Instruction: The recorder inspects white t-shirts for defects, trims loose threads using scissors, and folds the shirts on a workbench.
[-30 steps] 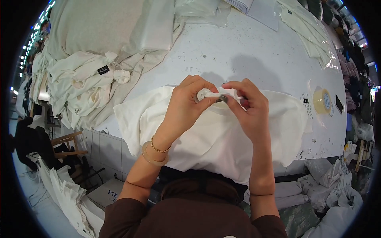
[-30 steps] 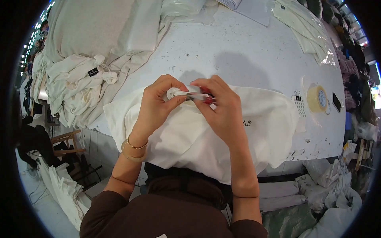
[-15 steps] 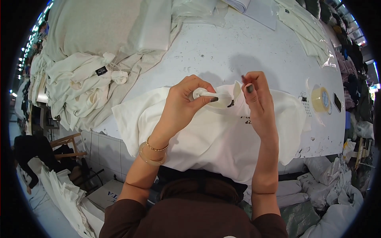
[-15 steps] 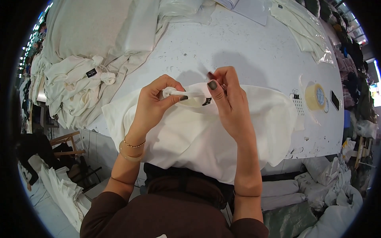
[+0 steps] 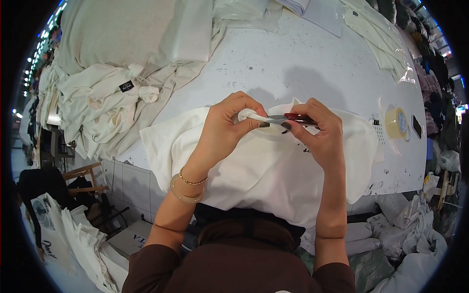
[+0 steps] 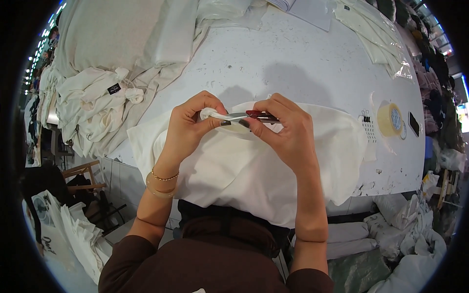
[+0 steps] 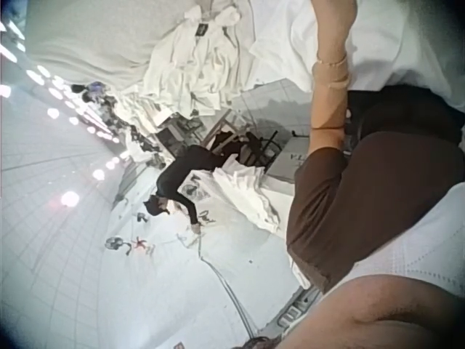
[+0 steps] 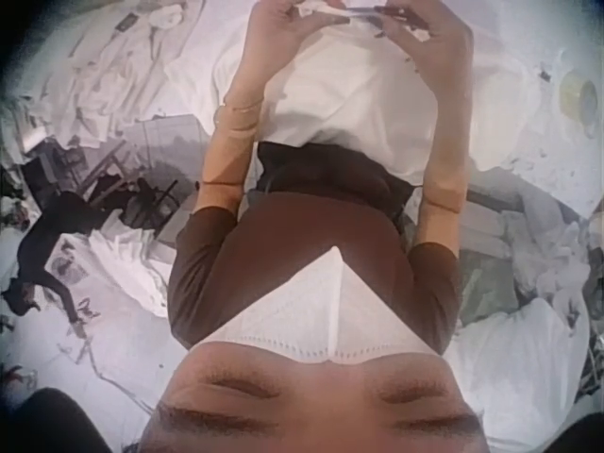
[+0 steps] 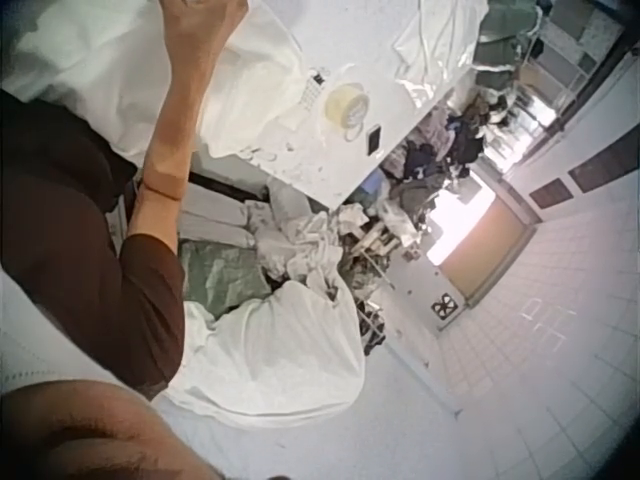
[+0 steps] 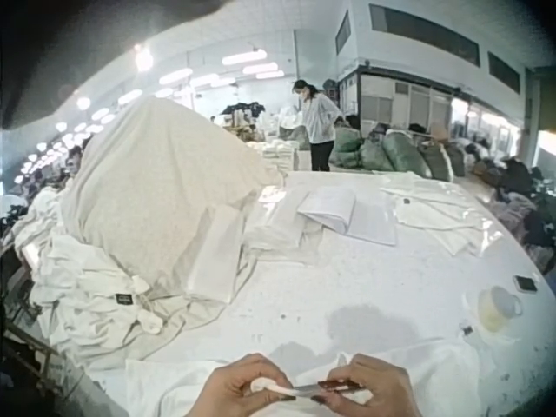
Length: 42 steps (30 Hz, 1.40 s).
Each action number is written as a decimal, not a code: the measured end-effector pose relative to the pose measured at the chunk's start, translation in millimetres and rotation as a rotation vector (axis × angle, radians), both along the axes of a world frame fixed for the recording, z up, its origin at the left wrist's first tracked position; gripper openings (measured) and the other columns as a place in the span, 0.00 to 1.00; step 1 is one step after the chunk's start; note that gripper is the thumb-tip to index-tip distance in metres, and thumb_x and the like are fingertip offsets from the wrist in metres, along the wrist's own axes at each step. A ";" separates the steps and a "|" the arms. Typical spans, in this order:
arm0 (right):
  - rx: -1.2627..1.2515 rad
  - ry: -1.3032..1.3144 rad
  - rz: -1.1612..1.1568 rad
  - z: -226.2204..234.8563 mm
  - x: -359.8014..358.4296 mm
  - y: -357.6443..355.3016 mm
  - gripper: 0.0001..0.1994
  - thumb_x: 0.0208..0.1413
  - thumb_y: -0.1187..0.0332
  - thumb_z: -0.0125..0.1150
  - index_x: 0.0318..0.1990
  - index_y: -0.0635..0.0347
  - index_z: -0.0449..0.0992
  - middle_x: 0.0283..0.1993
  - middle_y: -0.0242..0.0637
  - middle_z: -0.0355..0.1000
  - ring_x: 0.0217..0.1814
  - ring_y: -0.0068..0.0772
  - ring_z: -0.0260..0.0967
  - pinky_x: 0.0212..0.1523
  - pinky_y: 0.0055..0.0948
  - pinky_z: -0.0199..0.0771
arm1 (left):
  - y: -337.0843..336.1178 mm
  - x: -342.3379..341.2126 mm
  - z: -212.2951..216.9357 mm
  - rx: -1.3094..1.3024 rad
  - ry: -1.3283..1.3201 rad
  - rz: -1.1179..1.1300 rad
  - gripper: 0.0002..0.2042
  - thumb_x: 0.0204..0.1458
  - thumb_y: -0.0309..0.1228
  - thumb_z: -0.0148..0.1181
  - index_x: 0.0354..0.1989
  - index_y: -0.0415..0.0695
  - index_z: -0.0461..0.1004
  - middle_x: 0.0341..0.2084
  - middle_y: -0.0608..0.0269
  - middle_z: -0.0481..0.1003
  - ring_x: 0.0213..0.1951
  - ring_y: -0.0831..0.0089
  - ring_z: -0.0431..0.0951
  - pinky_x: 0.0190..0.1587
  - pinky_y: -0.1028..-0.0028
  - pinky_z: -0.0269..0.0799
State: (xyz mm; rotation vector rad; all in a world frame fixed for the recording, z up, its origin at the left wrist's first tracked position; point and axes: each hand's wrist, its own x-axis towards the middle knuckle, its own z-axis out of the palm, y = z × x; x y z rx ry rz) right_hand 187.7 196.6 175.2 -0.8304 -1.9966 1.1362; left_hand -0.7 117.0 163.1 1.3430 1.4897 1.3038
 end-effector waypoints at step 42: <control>0.021 0.039 -0.011 -7.7 -1.2 0.2 0.08 0.45 0.72 0.67 0.30 0.65 0.75 0.25 0.33 0.69 0.27 0.25 0.69 0.31 0.22 0.71 | 1.4 -0.8 -5.2 0.048 0.041 -0.019 0.08 0.41 0.20 0.64 0.31 0.42 0.76 0.24 0.69 0.68 0.24 0.80 0.60 0.27 0.79 0.55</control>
